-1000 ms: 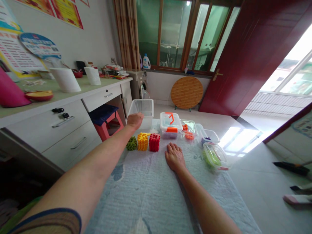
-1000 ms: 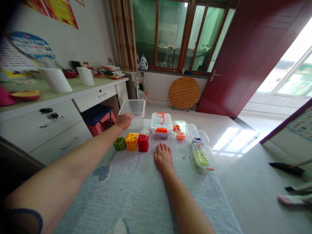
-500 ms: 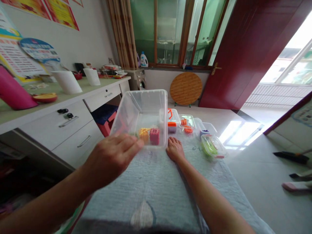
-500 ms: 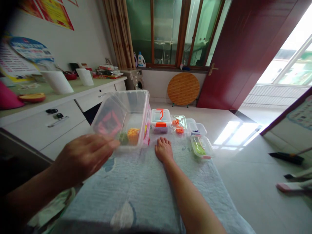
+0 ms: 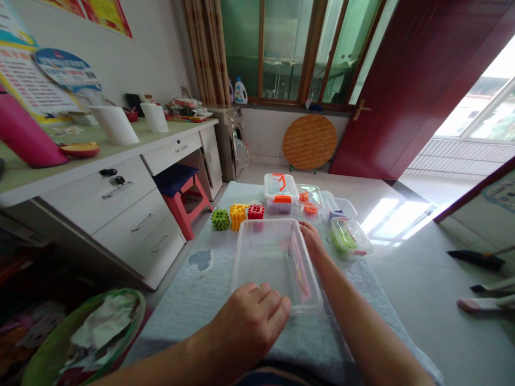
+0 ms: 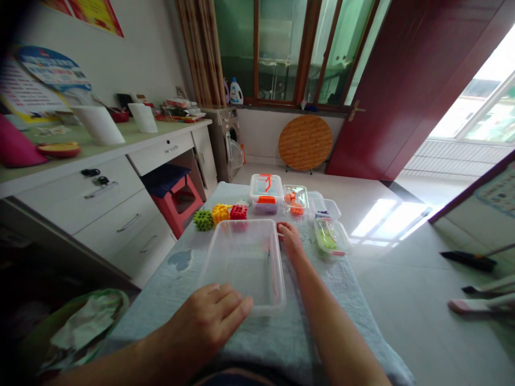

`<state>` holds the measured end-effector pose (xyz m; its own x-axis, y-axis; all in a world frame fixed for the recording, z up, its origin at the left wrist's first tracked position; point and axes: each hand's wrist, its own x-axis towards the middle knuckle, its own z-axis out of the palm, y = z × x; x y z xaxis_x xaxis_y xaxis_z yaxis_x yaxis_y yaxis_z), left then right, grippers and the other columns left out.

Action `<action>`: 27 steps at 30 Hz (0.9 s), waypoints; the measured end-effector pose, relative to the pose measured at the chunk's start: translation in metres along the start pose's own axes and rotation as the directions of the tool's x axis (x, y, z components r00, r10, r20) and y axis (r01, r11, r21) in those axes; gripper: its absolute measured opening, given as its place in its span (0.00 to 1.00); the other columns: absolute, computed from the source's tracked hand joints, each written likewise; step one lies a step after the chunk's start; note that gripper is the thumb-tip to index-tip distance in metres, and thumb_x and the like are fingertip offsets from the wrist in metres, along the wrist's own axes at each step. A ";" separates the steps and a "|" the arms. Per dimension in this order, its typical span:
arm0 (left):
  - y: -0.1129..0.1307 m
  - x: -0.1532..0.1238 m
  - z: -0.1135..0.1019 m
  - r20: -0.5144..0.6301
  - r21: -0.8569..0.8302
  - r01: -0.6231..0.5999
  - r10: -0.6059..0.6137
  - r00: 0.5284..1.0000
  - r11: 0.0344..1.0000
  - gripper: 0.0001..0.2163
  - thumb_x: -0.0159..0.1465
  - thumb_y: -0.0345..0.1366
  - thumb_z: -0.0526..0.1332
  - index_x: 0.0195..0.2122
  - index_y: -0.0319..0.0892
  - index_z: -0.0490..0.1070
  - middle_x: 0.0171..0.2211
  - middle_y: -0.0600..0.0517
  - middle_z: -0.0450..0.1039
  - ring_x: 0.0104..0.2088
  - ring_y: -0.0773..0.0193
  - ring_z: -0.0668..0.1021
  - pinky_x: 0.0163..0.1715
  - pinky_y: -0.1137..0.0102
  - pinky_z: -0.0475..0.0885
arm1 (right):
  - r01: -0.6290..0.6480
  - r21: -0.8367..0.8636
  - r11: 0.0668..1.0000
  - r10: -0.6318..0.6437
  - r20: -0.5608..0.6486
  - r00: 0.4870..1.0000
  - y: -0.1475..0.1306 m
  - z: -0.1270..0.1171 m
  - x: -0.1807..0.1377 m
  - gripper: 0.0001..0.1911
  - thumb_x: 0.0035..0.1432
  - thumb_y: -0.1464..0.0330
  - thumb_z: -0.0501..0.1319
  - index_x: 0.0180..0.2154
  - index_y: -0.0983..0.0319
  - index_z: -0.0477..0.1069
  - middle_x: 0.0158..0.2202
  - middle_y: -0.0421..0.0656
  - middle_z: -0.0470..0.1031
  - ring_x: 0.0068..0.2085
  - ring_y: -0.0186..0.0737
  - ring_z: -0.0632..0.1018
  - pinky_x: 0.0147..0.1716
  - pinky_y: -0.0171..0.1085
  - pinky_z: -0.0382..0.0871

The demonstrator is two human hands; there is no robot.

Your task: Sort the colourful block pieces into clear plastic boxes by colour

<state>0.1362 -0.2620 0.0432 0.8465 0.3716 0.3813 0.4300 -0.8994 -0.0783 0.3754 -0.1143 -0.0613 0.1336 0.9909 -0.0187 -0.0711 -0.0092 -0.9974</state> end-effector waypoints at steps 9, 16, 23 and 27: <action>0.004 0.009 0.016 -0.128 -0.235 0.096 -0.128 0.983 0.967 0.14 0.65 0.37 0.61 0.51 0.41 0.70 0.43 0.45 0.77 0.42 0.55 0.77 0.43 0.60 0.74 | -0.050 0.214 0.975 0.009 0.190 0.982 -0.016 -0.018 -0.035 0.17 0.53 0.53 0.65 0.31 0.60 0.72 0.27 0.39 0.72 0.29 0.35 0.71 0.29 0.34 0.66; -0.067 -0.003 0.031 -0.207 -0.661 0.473 -0.748 0.630 0.582 0.16 0.68 0.41 0.55 0.56 0.48 0.67 0.59 0.45 0.68 0.61 0.53 0.68 0.61 0.54 0.62 | -0.138 0.242 0.960 0.056 0.319 0.946 -0.025 -0.019 -0.053 0.21 0.46 0.55 0.70 0.40 0.57 0.74 0.34 0.40 0.78 0.32 0.38 0.77 0.33 0.35 0.69; -0.096 0.002 0.085 -0.030 -0.875 0.393 -0.843 0.538 0.282 0.20 0.66 0.45 0.55 0.57 0.45 0.64 0.60 0.44 0.63 0.60 0.55 0.69 0.62 0.58 0.62 | -0.155 0.295 0.943 0.029 0.391 0.920 -0.018 -0.023 -0.056 0.33 0.45 0.54 0.67 0.53 0.57 0.70 0.49 0.47 0.78 0.46 0.49 0.79 0.46 0.45 0.71; -0.069 0.011 0.086 -0.224 -0.792 0.505 -0.933 0.283 0.343 0.18 0.67 0.46 0.54 0.54 0.43 0.65 0.55 0.42 0.59 0.60 0.53 0.65 0.64 0.56 0.59 | -0.070 0.218 0.973 -0.012 0.354 0.935 -0.022 -0.029 -0.053 0.40 0.48 0.45 0.58 0.58 0.60 0.66 0.58 0.53 0.72 0.55 0.54 0.75 0.52 0.51 0.68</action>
<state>0.1428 -0.1759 -0.0263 -0.2322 0.8923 0.3870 0.3266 -0.3033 0.8952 0.3986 -0.1701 -0.0408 -0.2244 0.9743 0.0191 -0.2943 -0.0491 -0.9545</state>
